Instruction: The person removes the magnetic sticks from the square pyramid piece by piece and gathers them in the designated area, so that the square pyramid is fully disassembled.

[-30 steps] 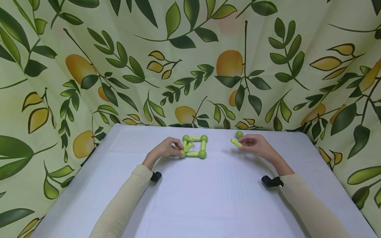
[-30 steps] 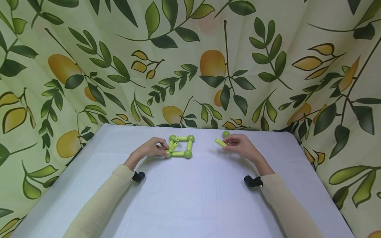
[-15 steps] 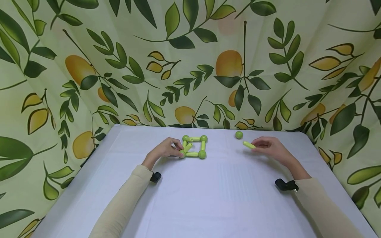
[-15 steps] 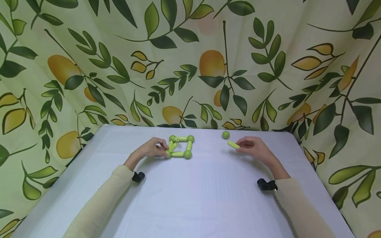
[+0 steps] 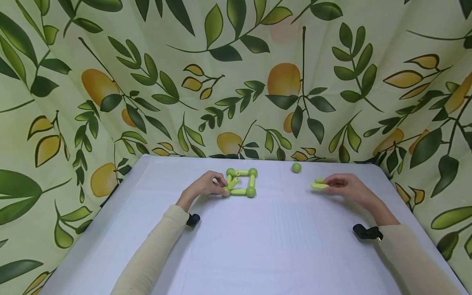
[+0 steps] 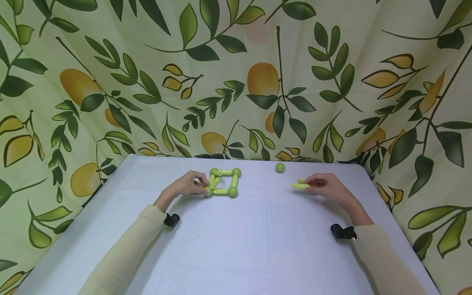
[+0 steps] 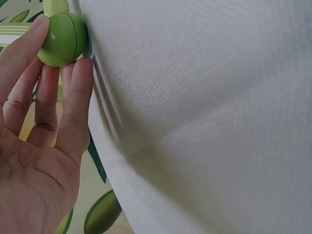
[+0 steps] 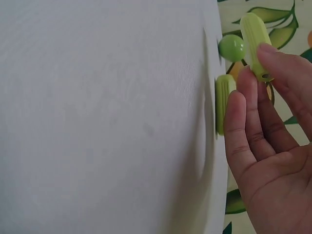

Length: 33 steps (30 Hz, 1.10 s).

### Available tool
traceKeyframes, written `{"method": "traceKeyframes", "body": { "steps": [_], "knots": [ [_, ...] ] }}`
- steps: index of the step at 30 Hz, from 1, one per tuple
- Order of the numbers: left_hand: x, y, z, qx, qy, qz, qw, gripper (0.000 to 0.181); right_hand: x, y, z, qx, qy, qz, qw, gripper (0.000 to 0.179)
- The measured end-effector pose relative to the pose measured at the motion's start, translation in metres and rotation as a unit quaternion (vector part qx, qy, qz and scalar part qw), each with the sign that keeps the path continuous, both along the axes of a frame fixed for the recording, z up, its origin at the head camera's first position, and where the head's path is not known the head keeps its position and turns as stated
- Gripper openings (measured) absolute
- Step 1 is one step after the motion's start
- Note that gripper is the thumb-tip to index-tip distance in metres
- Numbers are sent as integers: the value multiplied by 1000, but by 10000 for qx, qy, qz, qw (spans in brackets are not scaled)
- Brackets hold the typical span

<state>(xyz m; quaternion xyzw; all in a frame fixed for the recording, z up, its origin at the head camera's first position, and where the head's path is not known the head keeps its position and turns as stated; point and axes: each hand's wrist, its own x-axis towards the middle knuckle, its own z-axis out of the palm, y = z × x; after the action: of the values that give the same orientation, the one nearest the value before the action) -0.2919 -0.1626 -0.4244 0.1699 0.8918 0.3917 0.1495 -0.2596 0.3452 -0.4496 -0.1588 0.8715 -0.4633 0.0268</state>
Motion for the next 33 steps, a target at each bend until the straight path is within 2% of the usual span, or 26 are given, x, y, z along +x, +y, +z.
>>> {"method": "traceKeyframes", "body": {
  "steps": [7, 14, 25, 33],
  "knots": [
    [0, 0, -1, 34, 96, -61, 9999, 18, 3, 13, 1, 293, -106, -101, 9995, 35],
    [2, 0, 1, 36, 38, -44, 10000, 18, 4, 22, -2, 516, -93, -200, 9984, 36],
    [2, 0, 2, 44, 15, -68, 10000, 18, 0, 16, 1, 616, 40, -77, 9981, 27],
    [1, 0, 1, 82, 3, -60, 9999, 18, -1, 15, 0, 682, 23, -151, 9976, 26]
  ]
}}
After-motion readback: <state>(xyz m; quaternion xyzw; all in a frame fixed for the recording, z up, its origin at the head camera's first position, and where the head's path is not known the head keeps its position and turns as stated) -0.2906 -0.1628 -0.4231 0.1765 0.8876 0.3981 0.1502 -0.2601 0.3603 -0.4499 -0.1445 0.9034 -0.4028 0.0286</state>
